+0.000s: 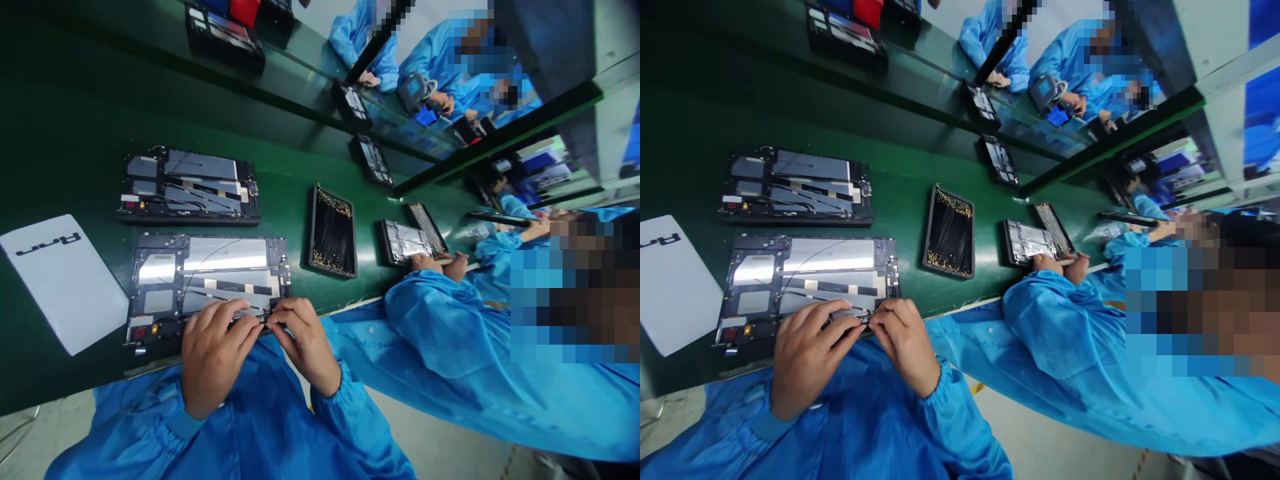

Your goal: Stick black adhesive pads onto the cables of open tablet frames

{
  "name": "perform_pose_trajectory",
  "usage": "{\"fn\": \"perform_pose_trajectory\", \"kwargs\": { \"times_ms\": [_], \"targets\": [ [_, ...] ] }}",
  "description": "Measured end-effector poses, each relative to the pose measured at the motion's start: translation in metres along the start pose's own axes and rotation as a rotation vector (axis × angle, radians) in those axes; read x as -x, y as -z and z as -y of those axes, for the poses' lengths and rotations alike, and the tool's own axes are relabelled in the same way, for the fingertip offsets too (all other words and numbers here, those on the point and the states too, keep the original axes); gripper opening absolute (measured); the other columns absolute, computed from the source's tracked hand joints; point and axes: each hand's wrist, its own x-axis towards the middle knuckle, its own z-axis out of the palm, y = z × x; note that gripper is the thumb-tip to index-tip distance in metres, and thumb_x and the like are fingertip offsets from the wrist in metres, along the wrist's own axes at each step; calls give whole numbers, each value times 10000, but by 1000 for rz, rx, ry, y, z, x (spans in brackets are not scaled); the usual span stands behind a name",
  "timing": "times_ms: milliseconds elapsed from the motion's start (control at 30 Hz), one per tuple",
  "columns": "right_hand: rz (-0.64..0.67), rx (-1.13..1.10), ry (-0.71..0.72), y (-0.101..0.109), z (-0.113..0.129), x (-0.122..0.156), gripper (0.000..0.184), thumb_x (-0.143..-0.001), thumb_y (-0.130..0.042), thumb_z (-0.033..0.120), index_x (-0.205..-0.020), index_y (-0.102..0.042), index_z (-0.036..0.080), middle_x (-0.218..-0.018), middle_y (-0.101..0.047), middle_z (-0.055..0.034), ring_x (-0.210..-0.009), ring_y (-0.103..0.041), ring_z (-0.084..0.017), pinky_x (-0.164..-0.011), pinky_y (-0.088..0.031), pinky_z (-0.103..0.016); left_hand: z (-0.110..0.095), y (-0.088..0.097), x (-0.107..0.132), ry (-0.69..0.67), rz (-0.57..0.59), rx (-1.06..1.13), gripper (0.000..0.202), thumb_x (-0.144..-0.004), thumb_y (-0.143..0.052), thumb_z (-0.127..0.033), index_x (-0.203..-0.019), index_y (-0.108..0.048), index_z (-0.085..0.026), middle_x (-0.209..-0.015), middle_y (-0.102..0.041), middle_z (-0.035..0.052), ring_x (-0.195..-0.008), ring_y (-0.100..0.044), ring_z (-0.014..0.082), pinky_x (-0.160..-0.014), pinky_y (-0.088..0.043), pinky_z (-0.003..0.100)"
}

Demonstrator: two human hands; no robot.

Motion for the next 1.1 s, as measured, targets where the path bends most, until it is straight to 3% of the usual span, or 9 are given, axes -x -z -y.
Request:
{"fn": "perform_pose_trajectory", "kwargs": {
  "times_ms": [400,933,1100],
  "targets": [
    [-57,136,55,-10,-2,10,85,-1002,-582,152,-1080,-594,183,-1054,-645,-90,-976,-584,-209,-826,-503,-358,0,-4,3,-14,-53,-11,79,-926,-671,-267,-871,-720,-294,-1055,-734,-16,-983,-611,235,-794,-392,370],
    [-134,149,58,-16,-2,15,142,-987,-596,132,-1119,-618,180,-1045,-671,-101,-975,-627,-216,-816,-553,-373,1,-7,3,-27,-91,-1,89,-940,-656,-272,-888,-721,-303,-1058,-739,-18,-990,-630,226,-800,-405,365],
    [-247,150,145,-28,-9,30,386,-958,-624,111,-1331,-580,199,-1137,-684,-121,-1075,-653,-232,-896,-587,-407,7,-5,9,-90,-102,42,91,-916,-681,-214,-1003,-658,-199,-1149,-718,70,-1059,-650,239,-939,-467,390]
  ]
}}
